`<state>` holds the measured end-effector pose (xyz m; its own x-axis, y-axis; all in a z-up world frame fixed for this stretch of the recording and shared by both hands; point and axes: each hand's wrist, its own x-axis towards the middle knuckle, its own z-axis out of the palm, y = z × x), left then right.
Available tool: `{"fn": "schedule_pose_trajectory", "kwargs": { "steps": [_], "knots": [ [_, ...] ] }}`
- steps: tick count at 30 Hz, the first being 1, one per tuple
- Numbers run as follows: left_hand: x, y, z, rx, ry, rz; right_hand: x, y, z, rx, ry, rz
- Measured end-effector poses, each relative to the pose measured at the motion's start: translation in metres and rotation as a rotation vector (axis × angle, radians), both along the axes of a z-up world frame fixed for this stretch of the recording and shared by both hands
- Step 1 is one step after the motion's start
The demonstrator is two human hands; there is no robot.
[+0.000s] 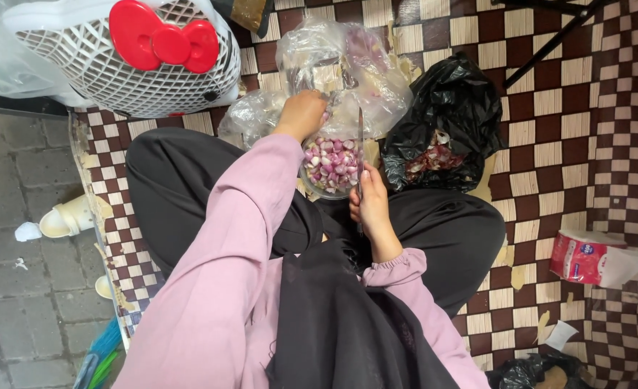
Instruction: A person sitting on the floor peels small shallots using their hands and a small knife, placing the peeled vegetables into a plastic bag.
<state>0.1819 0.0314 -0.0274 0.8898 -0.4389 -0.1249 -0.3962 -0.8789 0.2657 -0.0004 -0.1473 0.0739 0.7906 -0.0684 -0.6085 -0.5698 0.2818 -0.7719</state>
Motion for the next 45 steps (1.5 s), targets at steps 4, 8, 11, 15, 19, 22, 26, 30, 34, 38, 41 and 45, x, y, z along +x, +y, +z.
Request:
{"fn": "schedule_pose_trajectory", "kwargs": {
  "steps": [4,8,11,15,19,22,26,30,34,38,41,45],
  "knots": [
    [0.000,0.005,0.017,-0.108,0.080,0.104,-0.001,0.000,0.002,-0.020,-0.023,-0.008],
    [-0.006,0.003,0.044,-0.525,0.151,0.364,-0.003,0.000,-0.002,-0.007,-0.048,-0.015],
    [-0.020,-0.001,0.072,-0.849,0.241,0.551,-0.005,0.000,-0.007,-0.006,-0.065,-0.014],
    [-0.051,-0.009,0.090,-1.165,0.397,0.663,-0.013,-0.003,-0.018,-0.006,-0.188,0.011],
    [-0.092,-0.023,0.089,-1.294,0.603,0.719,-0.020,0.000,-0.024,-0.003,-0.269,0.037],
    [-0.113,-0.026,0.069,-1.367,0.721,0.752,-0.026,0.002,-0.026,-0.017,-0.348,0.082],
    [-0.136,-0.028,0.060,-1.357,0.749,0.773,-0.032,0.005,-0.019,-0.088,-0.402,0.150],
    [-0.152,-0.029,0.076,-1.324,0.673,0.770,-0.033,0.002,-0.021,-0.179,-0.433,0.182],
    [-0.153,-0.030,0.083,-1.265,0.575,0.753,-0.034,0.005,-0.019,-0.208,-0.447,0.188],
    [-0.162,-0.026,0.102,-0.689,0.226,0.513,-0.035,0.003,-0.011,-0.317,-0.442,0.220],
    [-0.171,-0.027,0.108,-0.666,0.091,0.423,-0.038,0.005,-0.005,-0.456,-0.434,0.279],
    [-0.183,-0.034,0.114,-0.739,0.001,0.465,-0.037,0.015,0.005,-0.591,-0.398,0.325]
  ]
}}
